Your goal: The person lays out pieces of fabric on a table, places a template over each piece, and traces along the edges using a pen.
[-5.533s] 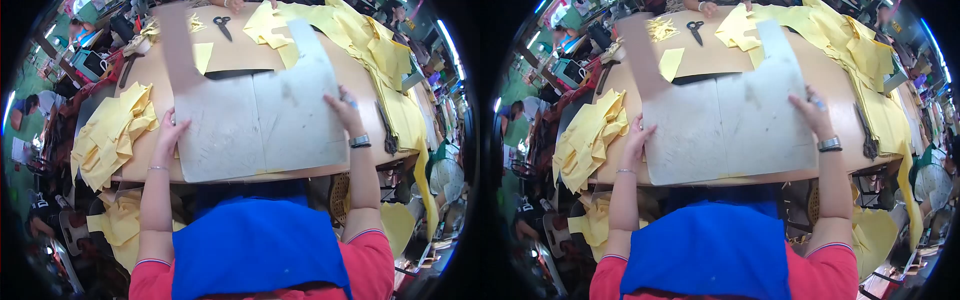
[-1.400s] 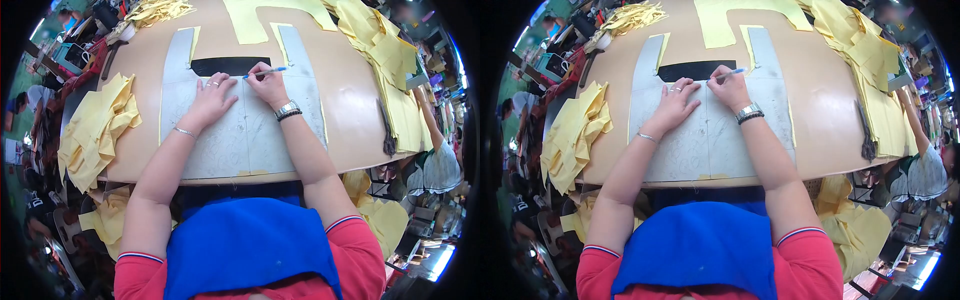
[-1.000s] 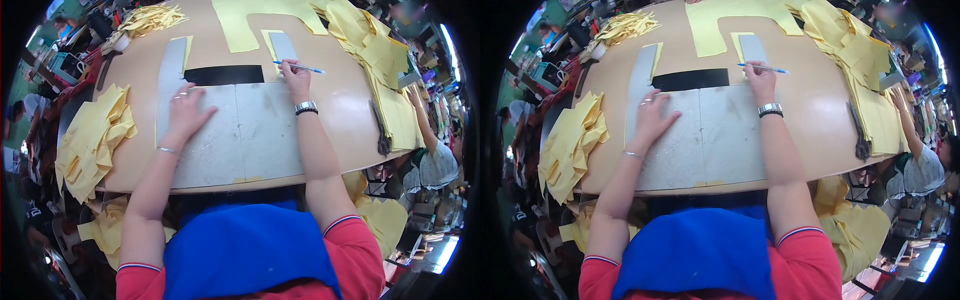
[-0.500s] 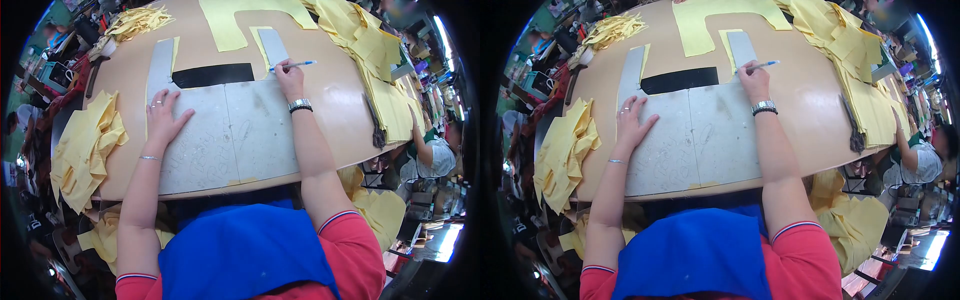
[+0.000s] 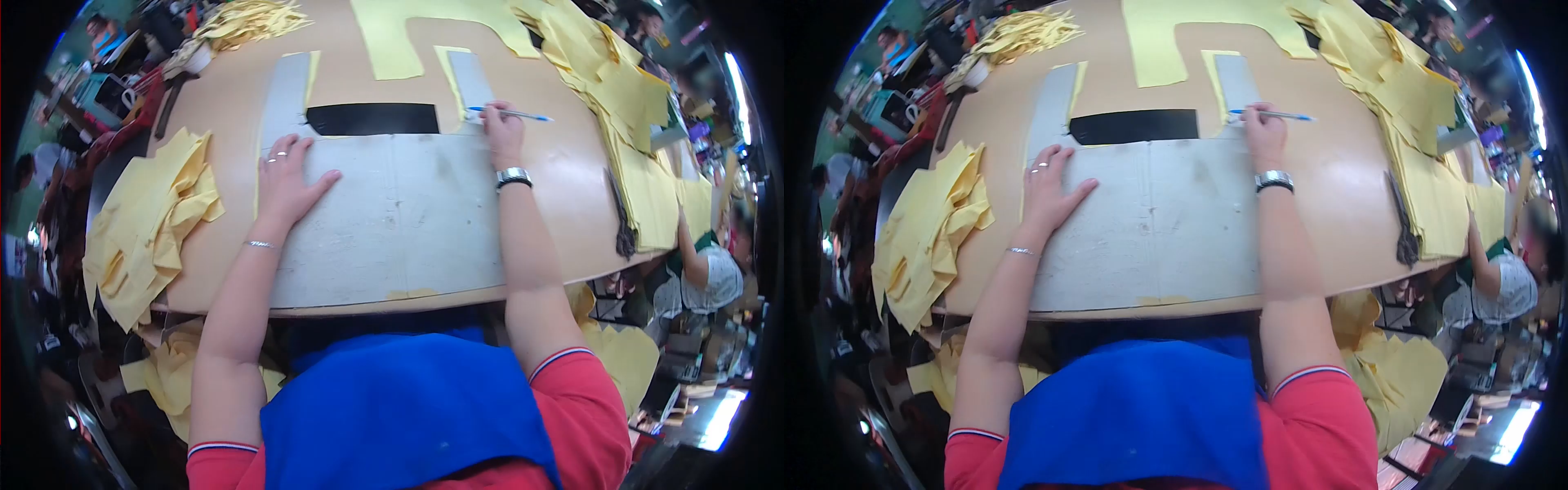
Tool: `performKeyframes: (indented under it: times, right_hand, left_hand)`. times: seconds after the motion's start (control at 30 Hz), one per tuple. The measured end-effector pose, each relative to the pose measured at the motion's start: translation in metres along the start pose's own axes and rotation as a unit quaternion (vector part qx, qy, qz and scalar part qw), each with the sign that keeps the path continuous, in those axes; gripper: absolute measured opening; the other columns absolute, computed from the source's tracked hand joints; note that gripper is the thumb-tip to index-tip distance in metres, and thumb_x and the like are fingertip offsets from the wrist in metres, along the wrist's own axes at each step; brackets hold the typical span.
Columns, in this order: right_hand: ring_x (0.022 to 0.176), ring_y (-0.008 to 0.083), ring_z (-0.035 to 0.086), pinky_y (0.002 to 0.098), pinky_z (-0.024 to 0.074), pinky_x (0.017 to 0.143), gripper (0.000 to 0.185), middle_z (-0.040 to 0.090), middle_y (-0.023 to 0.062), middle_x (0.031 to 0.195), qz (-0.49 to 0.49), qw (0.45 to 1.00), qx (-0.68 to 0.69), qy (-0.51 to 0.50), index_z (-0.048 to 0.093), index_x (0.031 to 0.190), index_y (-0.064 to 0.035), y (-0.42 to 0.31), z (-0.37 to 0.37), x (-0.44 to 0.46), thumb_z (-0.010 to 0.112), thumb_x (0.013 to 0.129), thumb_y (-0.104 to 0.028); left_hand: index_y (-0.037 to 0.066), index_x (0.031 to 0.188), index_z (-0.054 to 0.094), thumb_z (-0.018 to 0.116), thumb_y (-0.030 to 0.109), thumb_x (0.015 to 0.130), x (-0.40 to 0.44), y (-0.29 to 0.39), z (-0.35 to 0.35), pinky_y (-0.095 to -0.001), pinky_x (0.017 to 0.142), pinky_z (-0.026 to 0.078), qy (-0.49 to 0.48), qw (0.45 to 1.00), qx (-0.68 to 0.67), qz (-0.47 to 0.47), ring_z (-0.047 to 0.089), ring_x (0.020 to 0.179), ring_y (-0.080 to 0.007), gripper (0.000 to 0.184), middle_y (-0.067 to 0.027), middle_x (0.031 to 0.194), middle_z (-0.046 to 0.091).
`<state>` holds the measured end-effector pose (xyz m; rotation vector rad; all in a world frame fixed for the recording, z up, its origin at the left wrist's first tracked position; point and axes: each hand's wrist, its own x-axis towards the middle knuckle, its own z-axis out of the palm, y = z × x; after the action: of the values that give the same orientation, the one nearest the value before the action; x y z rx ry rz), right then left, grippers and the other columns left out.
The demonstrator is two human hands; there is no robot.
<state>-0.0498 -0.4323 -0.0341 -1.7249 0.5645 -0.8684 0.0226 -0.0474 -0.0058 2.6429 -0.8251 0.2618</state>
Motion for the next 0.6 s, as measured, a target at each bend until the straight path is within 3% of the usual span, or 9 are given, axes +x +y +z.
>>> performKeyframes:
  times: [0.13,0.37,0.6]
  right_hand:
    - [0.067,0.0073,0.06,0.0228,0.0485,0.059,0.014,0.069,0.0051,0.076,0.014,0.99,0.139,-0.033,0.065,0.093,-0.0013,-0.034,0.035,-0.016,0.063,0.089,-0.014]
    - [0.065,0.0101,0.062,0.0262,0.0499,0.06,0.02,0.068,0.0071,0.073,-0.04,0.97,0.034,-0.236,0.067,0.088,-0.0012,-0.076,0.169,-0.069,0.064,0.084,-0.021]
    - [0.07,0.0165,0.068,0.0297,0.0538,0.065,0.02,0.069,0.0116,0.076,-0.078,0.962,-0.01,-0.262,0.066,0.091,0.0004,-0.079,0.218,-0.086,0.062,0.084,-0.018]
  left_hand:
    - [0.011,0.127,0.054,0.067,0.058,0.077,-0.001,-0.005,0.001,-0.0526,0.108,0.027,0.004,1.0,-0.001,-0.006,0.037,0.133,-0.0302,0.07,-0.015,0.139,0.043]
    - [0.015,0.128,0.053,0.067,0.061,0.075,0.0,-0.002,0.002,-0.0571,0.111,0.022,-0.009,1.0,-0.003,-0.026,0.03,0.139,-0.0284,0.072,-0.0132,0.145,0.038]
    - [0.016,0.129,0.053,0.066,0.06,0.077,0.0,-0.001,-0.002,-0.0559,0.111,0.022,-0.02,0.999,0.004,-0.037,0.031,0.139,-0.0287,0.07,-0.0131,0.145,0.04]
